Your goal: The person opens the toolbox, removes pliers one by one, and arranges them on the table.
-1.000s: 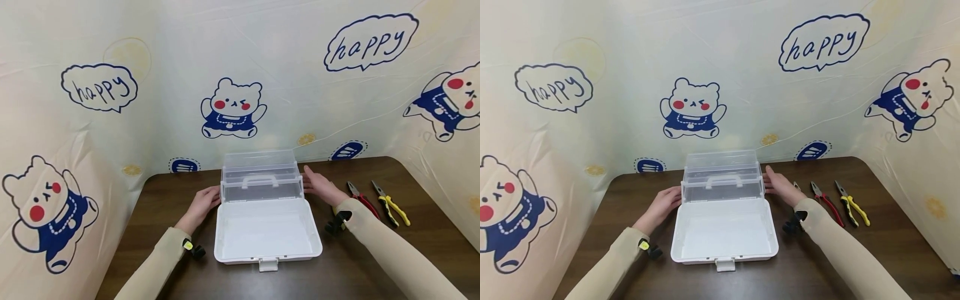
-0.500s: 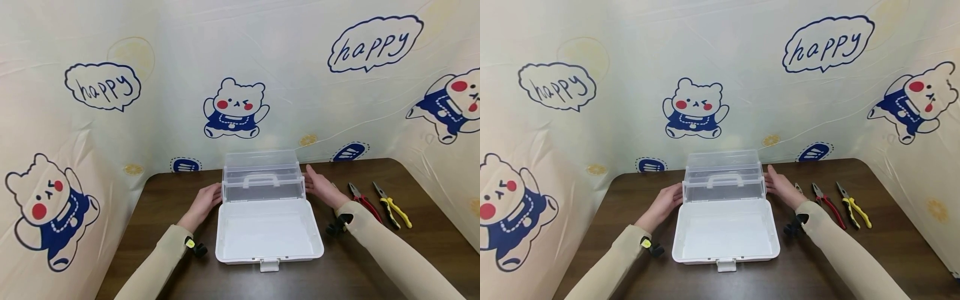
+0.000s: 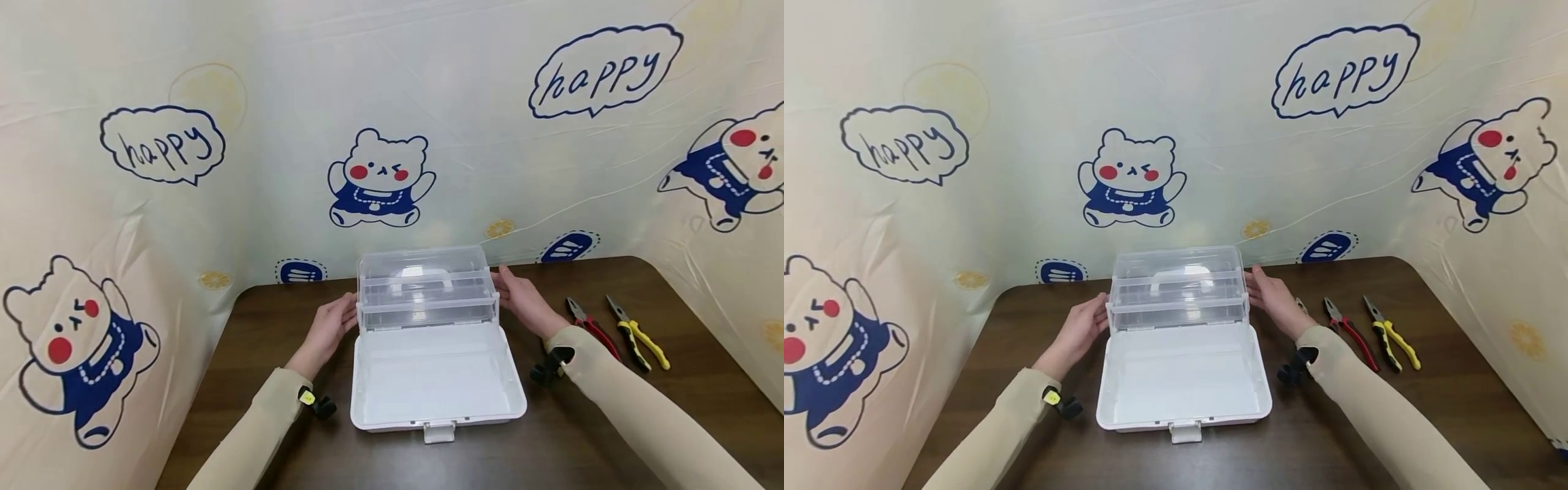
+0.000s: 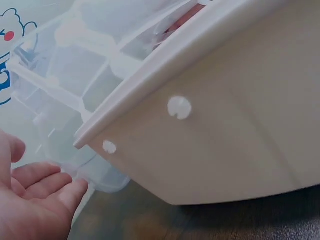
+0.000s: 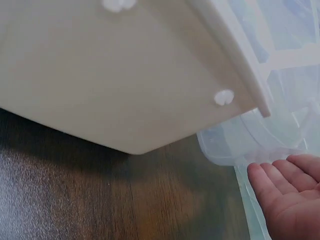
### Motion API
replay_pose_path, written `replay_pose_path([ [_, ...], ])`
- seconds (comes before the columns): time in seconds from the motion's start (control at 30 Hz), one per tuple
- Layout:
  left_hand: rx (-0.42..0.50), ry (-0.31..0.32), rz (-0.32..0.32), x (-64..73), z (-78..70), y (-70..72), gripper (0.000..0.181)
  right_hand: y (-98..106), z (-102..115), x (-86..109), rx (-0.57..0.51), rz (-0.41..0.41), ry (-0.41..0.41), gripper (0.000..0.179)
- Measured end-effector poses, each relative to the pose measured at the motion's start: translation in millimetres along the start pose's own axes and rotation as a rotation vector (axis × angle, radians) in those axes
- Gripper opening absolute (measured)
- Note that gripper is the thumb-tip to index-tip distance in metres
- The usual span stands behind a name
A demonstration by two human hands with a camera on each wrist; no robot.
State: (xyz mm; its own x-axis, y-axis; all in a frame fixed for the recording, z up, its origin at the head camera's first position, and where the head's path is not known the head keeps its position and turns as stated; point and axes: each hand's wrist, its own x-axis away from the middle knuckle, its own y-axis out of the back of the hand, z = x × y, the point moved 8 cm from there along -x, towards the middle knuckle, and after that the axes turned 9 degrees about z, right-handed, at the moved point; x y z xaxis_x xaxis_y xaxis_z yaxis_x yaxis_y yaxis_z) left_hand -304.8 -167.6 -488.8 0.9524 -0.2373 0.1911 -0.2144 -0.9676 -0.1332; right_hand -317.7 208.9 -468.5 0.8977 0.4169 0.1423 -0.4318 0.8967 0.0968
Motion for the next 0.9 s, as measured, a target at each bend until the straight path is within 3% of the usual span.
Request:
replay_pose_path([
  [0.23,0.01,-0.009,0.0,0.9,-4.4,2.2,0.047,2,2,1.1,0.011,-0.022,-0.007,0.073],
  [0.5,0.094,-0.035,-0.042,1.4,-3.0,8.5,0.045,1,0,-2.8,-0.045,-0.029,-0.015,0.08],
  [0.9,0.033,0.002,-0.024,1.4,6.7,-3.7,0.045,-5,-13,-3.3,-0.024,0.003,-0.069,0.083],
])
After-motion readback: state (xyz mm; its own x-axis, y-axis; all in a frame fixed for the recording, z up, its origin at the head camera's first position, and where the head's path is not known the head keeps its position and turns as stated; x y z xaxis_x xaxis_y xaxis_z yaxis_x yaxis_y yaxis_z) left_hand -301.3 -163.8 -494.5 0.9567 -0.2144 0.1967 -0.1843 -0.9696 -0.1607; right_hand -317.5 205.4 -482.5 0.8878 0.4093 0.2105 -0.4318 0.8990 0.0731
